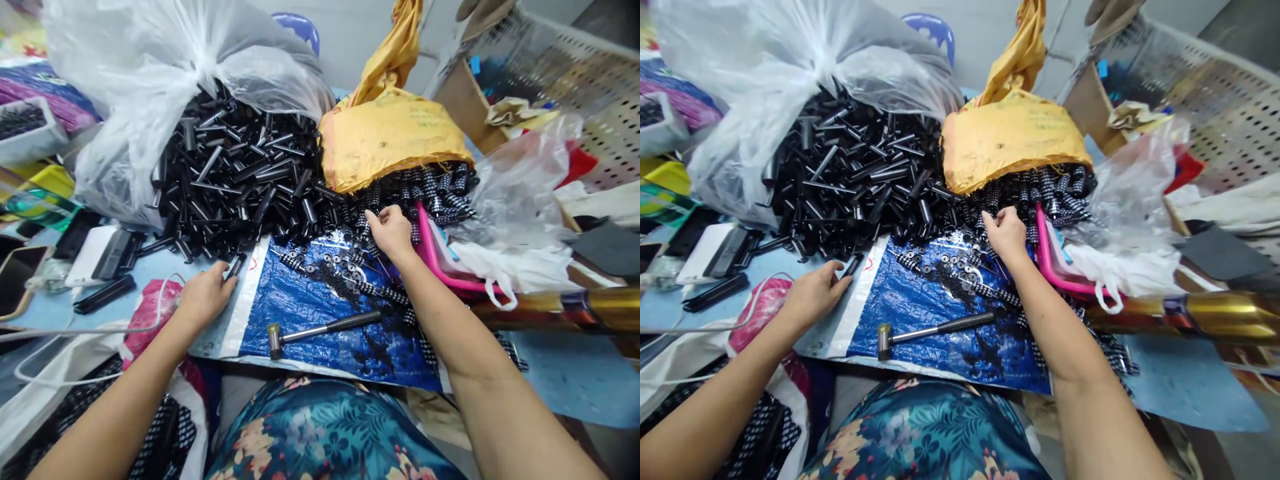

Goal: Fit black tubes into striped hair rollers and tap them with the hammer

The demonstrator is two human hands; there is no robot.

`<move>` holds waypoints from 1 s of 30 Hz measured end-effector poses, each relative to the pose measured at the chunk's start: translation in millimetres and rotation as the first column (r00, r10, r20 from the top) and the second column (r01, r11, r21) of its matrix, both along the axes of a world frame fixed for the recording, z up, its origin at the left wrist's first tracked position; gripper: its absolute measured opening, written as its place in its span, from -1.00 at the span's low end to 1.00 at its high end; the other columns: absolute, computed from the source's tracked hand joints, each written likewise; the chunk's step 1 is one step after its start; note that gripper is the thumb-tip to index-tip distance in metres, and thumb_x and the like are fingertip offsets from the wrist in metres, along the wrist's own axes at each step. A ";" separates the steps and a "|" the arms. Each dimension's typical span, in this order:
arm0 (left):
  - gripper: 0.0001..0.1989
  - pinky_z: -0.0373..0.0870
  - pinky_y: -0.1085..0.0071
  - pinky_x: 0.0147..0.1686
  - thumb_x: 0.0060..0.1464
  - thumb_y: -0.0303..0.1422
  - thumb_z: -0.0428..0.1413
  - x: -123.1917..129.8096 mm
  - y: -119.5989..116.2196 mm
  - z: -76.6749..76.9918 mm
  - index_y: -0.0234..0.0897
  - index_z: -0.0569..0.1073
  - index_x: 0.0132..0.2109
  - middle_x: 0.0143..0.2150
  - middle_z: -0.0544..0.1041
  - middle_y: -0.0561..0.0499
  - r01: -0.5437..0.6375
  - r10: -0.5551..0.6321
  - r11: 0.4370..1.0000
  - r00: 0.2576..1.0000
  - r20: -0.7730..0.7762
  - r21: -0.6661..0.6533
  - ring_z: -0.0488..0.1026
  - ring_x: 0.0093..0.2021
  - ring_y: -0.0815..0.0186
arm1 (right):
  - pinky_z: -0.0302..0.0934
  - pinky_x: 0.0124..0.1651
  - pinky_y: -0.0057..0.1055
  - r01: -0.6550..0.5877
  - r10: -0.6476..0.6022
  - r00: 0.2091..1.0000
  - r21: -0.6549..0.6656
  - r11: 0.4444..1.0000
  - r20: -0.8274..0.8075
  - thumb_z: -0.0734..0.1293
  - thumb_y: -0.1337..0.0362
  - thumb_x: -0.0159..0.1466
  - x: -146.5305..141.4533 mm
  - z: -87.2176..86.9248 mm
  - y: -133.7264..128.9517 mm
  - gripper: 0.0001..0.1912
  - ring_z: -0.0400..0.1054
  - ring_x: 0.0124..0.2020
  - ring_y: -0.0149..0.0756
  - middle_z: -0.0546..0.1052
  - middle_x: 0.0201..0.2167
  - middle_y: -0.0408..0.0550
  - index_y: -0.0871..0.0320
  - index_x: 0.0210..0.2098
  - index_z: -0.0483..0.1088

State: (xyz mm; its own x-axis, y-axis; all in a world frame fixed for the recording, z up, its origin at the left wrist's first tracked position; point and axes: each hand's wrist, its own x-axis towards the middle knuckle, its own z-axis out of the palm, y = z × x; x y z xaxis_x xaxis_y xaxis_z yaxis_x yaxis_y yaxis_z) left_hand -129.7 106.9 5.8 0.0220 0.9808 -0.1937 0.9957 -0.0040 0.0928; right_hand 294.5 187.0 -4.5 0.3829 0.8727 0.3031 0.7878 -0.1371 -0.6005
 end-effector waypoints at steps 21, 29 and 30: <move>-0.63 0.28 0.44 -0.33 -0.32 -0.19 0.37 17.0 7.9 -18.5 -0.28 0.40 -0.46 -0.34 0.52 0.02 -0.337 0.281 0.906 0.023 0.959 -0.257 0.39 -0.35 0.35 | 0.35 0.01 -0.15 -0.104 0.099 0.916 0.009 0.995 -0.389 0.49 -0.04 0.02 7.7 -22.6 8.3 -0.25 0.50 -0.23 -0.18 0.60 -0.26 0.01 0.19 0.11 0.34; -0.68 0.14 0.40 -0.42 -0.10 -0.13 0.24 21.1 31.6 -21.4 -0.23 0.40 -0.28 -0.53 0.38 0.14 -0.214 0.168 0.977 0.685 0.709 -0.025 0.29 -0.49 0.33 | 0.38 -0.27 -0.31 -0.314 0.258 0.450 0.119 0.942 -0.855 0.36 -0.16 0.21 -49.4 3.9 -86.6 -0.42 0.46 -0.32 -0.30 0.51 -0.24 -0.13 -0.01 0.10 0.28; -0.73 0.11 0.39 -0.43 -0.09 -0.15 0.22 22.8 35.6 -18.9 -0.22 0.40 -0.33 -0.55 0.36 0.13 -0.170 0.140 0.985 0.757 0.638 -0.015 0.28 -0.49 0.33 | 0.36 -0.33 -0.33 -0.348 0.215 0.344 0.088 0.933 -0.914 0.29 -0.22 0.25 -60.6 7.7 -96.1 -0.45 0.43 -0.37 -0.31 0.50 -0.29 -0.13 0.01 0.05 0.31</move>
State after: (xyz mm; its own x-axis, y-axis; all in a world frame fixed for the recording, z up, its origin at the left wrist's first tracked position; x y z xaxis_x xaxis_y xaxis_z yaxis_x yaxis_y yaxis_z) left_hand -106.9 142.5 -13.1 -0.0278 0.9883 -0.1496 0.6964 0.1266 0.7064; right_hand 233.9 91.0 3.2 0.0922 0.9839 -0.1531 -0.2048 -0.1317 -0.9699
